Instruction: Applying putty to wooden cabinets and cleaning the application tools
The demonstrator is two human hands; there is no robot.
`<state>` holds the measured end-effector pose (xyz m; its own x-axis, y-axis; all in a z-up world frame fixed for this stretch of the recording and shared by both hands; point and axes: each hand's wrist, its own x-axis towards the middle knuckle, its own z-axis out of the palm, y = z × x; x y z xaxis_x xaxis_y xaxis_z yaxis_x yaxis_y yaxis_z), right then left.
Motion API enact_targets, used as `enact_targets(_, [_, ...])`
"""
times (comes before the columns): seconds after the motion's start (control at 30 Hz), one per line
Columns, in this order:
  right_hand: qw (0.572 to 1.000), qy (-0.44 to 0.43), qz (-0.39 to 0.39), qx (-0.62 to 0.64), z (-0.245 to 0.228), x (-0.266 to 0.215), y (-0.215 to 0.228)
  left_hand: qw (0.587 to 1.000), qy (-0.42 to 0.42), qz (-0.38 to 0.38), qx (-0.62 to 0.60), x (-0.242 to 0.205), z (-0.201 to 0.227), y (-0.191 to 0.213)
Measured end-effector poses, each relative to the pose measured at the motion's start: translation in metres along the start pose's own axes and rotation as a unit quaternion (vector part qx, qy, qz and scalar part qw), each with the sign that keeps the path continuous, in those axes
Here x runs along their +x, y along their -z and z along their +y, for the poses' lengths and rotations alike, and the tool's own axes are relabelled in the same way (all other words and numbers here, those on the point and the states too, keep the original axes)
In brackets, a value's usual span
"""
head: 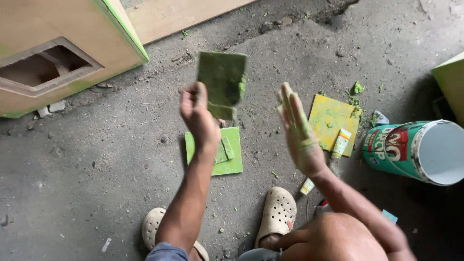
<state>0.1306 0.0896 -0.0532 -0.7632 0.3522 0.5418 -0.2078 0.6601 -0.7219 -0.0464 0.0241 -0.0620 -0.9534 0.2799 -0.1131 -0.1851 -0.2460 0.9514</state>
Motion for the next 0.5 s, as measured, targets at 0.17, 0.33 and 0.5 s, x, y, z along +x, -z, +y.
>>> enact_targets(0.17, [0.829, -0.047, 0.113, 0.545, 0.017, -0.018, -0.01, 0.987, 0.109, -0.117, -0.031, -0.036, -0.006, -0.024])
enact_targets(0.33, [0.809, -0.083, 0.154, 0.561, -0.012, 0.01, -0.018, 0.989, 0.079, -0.125, 0.026, -0.043, -0.017, -0.027])
enact_targets(0.5, [0.891, -0.065, 0.168, 0.416, -0.026, 0.036, -0.013, 0.99, 0.0, -0.118, 0.084, -0.058, -0.018, -0.025])
